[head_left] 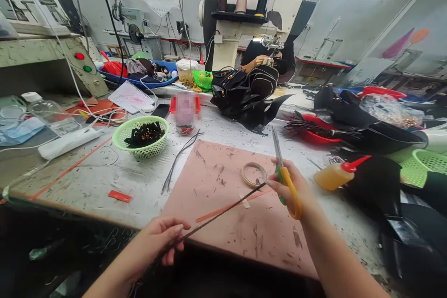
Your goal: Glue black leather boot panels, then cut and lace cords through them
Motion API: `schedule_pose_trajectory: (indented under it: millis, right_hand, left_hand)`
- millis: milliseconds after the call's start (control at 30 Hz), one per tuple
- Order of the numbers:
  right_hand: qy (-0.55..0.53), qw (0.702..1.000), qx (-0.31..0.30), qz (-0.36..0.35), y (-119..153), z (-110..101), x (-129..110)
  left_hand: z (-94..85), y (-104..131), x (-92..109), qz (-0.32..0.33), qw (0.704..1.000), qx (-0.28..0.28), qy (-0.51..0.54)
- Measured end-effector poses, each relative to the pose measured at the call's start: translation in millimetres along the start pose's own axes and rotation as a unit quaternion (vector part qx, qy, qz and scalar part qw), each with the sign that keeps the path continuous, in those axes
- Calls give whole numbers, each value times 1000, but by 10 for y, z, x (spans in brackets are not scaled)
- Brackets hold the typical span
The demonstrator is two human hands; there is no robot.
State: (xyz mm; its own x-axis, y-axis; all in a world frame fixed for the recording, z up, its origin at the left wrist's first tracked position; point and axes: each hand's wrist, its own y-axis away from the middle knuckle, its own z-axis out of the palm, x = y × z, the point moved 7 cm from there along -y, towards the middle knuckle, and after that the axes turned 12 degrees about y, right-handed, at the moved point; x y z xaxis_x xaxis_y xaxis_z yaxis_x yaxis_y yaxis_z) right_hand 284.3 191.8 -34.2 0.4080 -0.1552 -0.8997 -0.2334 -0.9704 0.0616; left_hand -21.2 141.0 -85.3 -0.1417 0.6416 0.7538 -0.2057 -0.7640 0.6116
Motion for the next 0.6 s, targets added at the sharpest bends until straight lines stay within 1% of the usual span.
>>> schedule_pose_trajectory:
  millis: [100,200,333,400,500,533,600]
  right_hand:
    - [7,999,16,29,23,-155,149]
    - [9,998,28,57,54,-216,272]
    - [11,996,57,62,61,-318,391]
    - [0,994,87,63,42,-431,470]
    - [-20,986,155,63,-6,-657,610]
    - [-13,985,162,63,-29,-706,652]
    - [19,988,141,66,-83,-731,717]
  left_hand:
    - [-36,14,-7,3,999,-15,-28]
    - [-24,-2,-15,6,998,-26,-53]
    - [2,-18,-24,7,995,-28,-96]
    - [4,-17,0,18,993,-23,-111]
    - [-34,-17,62,38,989,-6,-141]
    - [-59,-21,78,40,987,-1,-157]
    - [-112,-43,109,47,981,4,-191]
